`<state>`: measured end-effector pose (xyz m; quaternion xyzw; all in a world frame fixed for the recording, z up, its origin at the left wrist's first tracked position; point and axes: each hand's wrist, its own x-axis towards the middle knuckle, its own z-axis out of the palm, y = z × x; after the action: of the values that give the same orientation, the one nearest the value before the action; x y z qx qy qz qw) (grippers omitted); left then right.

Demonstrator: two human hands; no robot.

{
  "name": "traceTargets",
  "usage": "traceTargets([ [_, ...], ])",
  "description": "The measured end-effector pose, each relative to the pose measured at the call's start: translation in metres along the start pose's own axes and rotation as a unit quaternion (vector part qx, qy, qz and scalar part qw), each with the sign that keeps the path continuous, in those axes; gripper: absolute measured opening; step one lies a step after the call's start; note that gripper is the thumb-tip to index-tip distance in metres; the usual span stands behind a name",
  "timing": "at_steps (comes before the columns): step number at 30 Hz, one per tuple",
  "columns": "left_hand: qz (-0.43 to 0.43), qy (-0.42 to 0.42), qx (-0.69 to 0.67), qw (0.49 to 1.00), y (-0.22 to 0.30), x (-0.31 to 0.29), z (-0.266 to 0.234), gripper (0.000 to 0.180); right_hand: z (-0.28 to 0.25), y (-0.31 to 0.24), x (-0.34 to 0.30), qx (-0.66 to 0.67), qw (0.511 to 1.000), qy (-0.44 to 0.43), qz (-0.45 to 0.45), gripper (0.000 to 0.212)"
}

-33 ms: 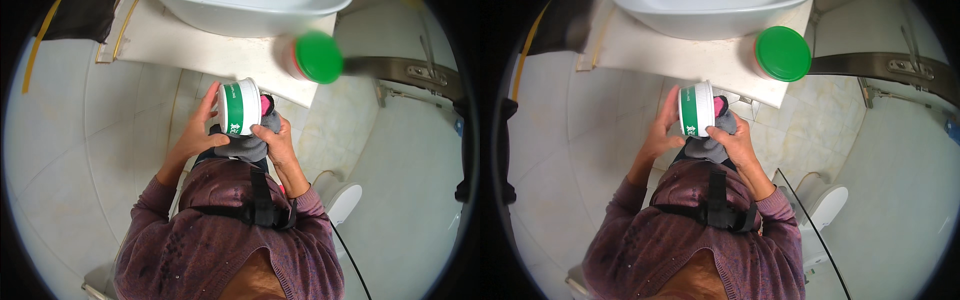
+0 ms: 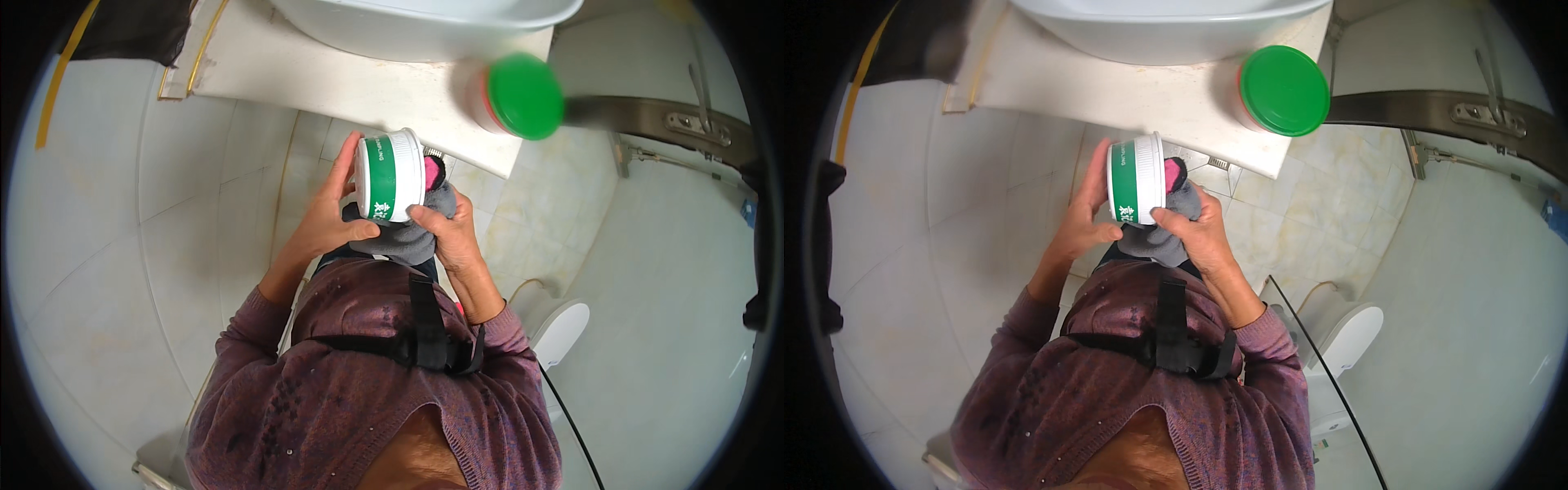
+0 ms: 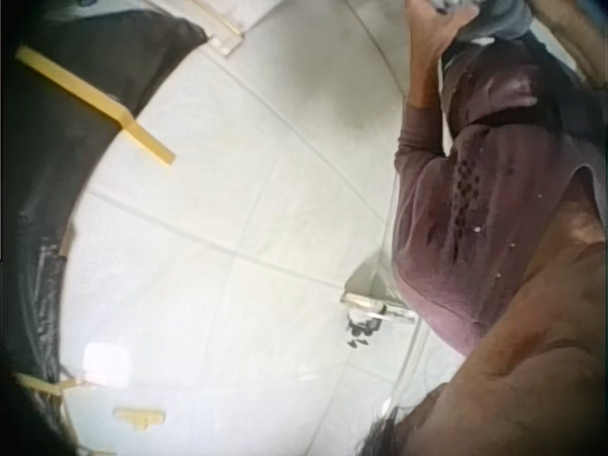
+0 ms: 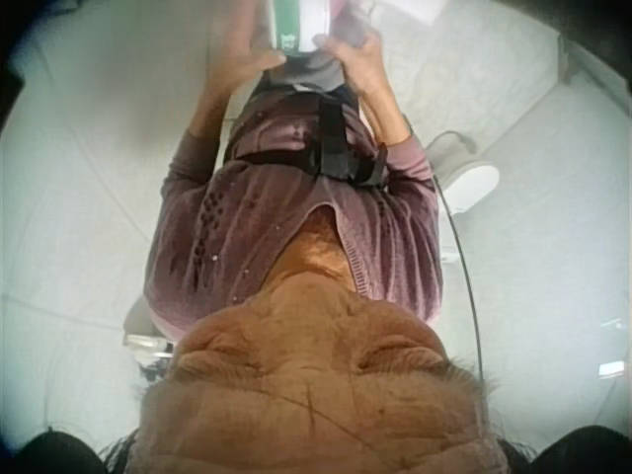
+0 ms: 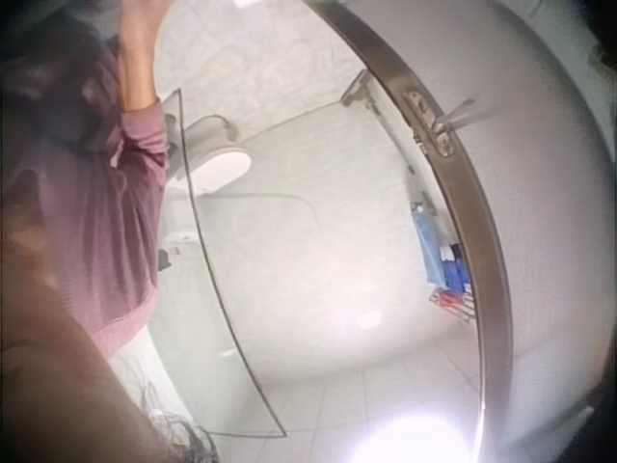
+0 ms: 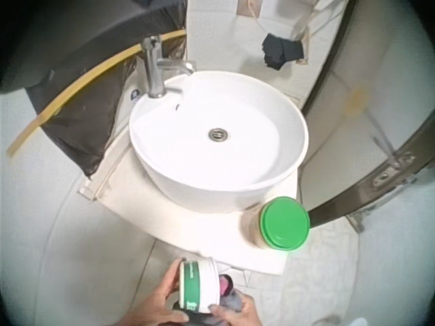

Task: The person wipes a green lid and a white container with a cloth, then places the lid on the container. They carry the container and lid to a red bag, put them inside, and tie the bag closed.

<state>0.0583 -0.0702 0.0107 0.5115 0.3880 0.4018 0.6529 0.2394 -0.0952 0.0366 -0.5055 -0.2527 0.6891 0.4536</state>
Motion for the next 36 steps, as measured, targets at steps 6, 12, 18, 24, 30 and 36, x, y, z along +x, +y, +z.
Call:
traceTargets([
  [6,0.039,0.050,-0.001,0.998,-0.003,0.003,-0.016,0.114,0.028,0.005,0.009,0.020,0.997,-0.077,0.022,0.045],
  [12,0.002,0.076,-0.133,0.988,-0.005,0.002,-0.014,0.098,0.045,0.013,0.013,0.178,0.980,-0.080,0.044,0.037],
  [18,-0.117,0.019,-0.230,0.966,-0.012,-0.001,-0.010,0.089,0.031,0.040,0.019,-0.340,0.890,-0.187,-0.239,0.021],
  [24,-0.165,0.047,-0.191,0.966,-0.012,-0.001,0.002,0.078,0.016,0.042,0.030,-0.504,0.828,-0.137,-0.204,0.023],
  [30,-0.163,0.055,-0.224,0.959,-0.015,0.009,0.004,0.084,0.019,0.025,0.024,0.144,0.982,-0.074,0.096,0.024],
  [36,-0.186,-0.005,-0.297,0.937,-0.014,0.014,0.000,0.070,0.020,0.036,0.021,-0.366,0.897,-0.140,-0.202,0.017],
])
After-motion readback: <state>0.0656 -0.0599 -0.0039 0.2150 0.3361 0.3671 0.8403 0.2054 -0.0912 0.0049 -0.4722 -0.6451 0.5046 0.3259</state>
